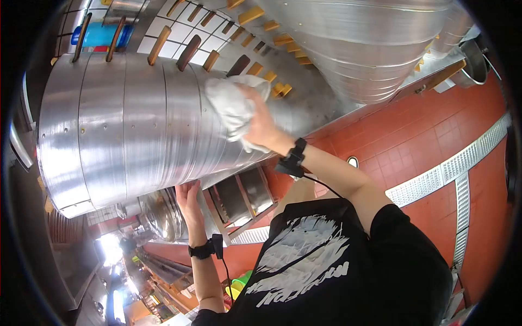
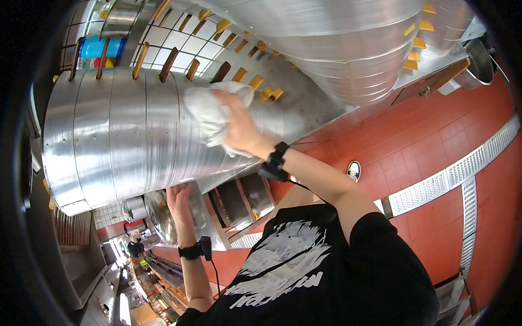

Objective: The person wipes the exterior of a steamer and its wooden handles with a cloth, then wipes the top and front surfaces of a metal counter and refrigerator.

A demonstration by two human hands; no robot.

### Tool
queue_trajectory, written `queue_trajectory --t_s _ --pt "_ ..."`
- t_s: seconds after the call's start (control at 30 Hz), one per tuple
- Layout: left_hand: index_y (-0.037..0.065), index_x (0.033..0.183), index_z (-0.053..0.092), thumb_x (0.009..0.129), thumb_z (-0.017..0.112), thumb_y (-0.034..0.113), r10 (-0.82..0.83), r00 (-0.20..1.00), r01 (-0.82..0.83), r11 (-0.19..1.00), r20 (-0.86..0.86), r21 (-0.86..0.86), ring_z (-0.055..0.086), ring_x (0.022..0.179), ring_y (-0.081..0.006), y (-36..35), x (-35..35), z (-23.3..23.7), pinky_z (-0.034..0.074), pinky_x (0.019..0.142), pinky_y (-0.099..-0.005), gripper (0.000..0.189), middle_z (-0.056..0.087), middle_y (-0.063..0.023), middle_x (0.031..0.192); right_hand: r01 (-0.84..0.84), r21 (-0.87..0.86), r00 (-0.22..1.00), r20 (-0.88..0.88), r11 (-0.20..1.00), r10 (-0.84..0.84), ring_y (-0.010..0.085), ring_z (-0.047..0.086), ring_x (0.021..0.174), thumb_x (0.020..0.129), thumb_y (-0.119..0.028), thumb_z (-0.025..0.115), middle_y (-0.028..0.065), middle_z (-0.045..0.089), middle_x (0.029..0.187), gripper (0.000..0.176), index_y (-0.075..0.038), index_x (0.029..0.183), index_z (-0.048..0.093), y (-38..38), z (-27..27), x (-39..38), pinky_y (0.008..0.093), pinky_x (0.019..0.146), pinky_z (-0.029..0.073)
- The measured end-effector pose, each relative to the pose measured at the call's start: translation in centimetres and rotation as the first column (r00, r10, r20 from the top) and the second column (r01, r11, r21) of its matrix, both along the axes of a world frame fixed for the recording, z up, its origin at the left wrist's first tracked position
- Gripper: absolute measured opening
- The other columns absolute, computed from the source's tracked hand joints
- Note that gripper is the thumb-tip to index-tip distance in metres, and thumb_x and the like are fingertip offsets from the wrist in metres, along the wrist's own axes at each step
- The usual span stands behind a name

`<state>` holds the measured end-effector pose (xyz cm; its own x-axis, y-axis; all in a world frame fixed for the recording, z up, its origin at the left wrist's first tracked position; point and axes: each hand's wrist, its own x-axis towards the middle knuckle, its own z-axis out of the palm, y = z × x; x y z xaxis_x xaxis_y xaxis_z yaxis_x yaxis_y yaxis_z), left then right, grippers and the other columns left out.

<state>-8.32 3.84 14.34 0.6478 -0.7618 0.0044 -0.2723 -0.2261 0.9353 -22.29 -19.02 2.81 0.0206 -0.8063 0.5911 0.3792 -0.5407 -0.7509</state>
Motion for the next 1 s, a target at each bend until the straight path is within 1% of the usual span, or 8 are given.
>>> queue_trajectory --t_s 0.1,0.17,0.2,0.47,0.53,0.7,0.97,1.0 --pt "-0.002 0.140 0.036 0.088 0.051 -0.002 -0.017 1.000 0.017 1.000 0.012 0.017 0.044 0.128 -0.0247 0.2 0.1 0.3 0.038 0.105 -0.0375 0.054 0.047 -0.0143 0.135 -0.002 0.386 0.978 -0.194 0.922 0.083 0.0433 0.047 0.117 0.067 -0.010 0.073 0.0253 0.048 0.126 0.076 0.003 0.133 0.038 1.8 -8.3 -0.2 0.0419 0.104 0.039" --pt "-0.002 0.140 0.036 0.088 0.051 -0.002 -0.017 1.000 0.017 1.000 0.013 0.012 0.044 0.128 -0.0251 0.3 -0.1 0.4 0.038 0.106 -0.0382 0.054 0.047 -0.0146 0.135 0.238 0.349 0.905 -0.418 0.906 -0.077 0.0451 0.049 0.114 0.073 -0.010 0.066 0.0280 0.051 0.123 0.064 0.006 0.129 0.041 2.1 -17.2 1.4 0.0422 0.101 0.040" --pt "-0.003 0.140 0.036 0.088 0.050 -0.002 -0.025 1.000 0.025 1.000 0.014 0.003 0.044 0.128 -0.0255 0.2 -0.2 0.4 0.038 0.106 -0.0388 0.054 0.047 -0.0148 0.135 0.199 0.465 0.915 -0.403 0.863 0.007 0.0450 0.050 0.113 0.075 -0.007 0.060 0.0293 0.052 0.120 0.058 0.006 0.128 0.042 2.0 -18.1 0.3 0.0424 0.099 0.041" --pt "-0.005 0.142 0.031 0.088 0.046 -0.003 -0.089 0.996 0.088 0.996 -0.022 -0.033 0.041 0.131 -0.0280 0.8 0.3 0.5 0.036 0.108 -0.0434 0.056 0.043 -0.0168 0.140 0.322 0.639 0.901 -0.433 0.699 -0.019 0.0474 0.055 0.105 0.081 -0.018 0.057 0.0329 0.059 0.106 0.050 0.004 0.124 0.047 -4.5 -16.0 1.5 0.0474 0.093 0.044" --pt "-0.005 0.145 0.027 0.088 0.044 -0.005 -0.113 0.993 0.112 0.993 -0.025 -0.031 0.038 0.135 -0.0322 1.3 1.0 0.2 0.037 0.108 -0.0452 0.060 0.041 -0.0196 0.142 0.287 0.655 0.829 -0.536 0.699 0.162 0.0482 0.057 0.103 0.083 -0.026 0.057 0.0344 0.060 0.105 0.052 0.003 0.125 0.046 -6.3 -16.5 1.2 0.0490 0.091 0.045" --pt "-0.007 0.144 0.027 0.089 0.042 -0.003 -0.142 0.990 0.141 0.980 0.004 -0.139 0.047 0.127 -0.0356 2.7 3.7 -1.9 0.040 0.104 -0.0465 0.057 0.045 -0.0216 0.138 0.247 0.670 0.826 -0.523 0.700 0.209 0.0476 0.057 0.105 0.085 -0.030 0.057 0.0340 0.060 0.108 0.055 0.001 0.128 0.044 -3.9 -17.2 -0.1 0.0473 0.091 0.046" --pt "-0.007 0.114 0.058 0.093 0.040 0.000 -0.240 0.962 0.248 0.968 0.127 -0.047 0.059 0.112 -0.0255 5.5 12.3 -4.7 0.048 0.095 -0.0379 0.029 0.060 -0.0164 0.119 0.325 0.687 0.946 -0.228 0.650 -0.232 0.0350 0.055 0.114 0.089 -0.010 0.049 0.0222 0.059 0.122 0.043 -0.001 0.130 0.045 3.4 -18.1 2.4 0.0371 0.097 0.041" --pt "-0.006 0.111 0.059 0.093 0.042 0.003 -0.172 0.949 0.177 0.984 0.265 0.008 0.059 0.110 -0.0245 5.2 13.2 -4.8 0.047 0.095 -0.0367 0.026 0.062 -0.0151 0.116 0.381 0.631 0.922 -0.199 0.676 -0.333 0.0345 0.054 0.116 0.089 -0.009 0.049 0.0218 0.057 0.124 0.041 0.000 0.129 0.046 4.1 -19.0 3.1 0.0369 0.098 0.040"
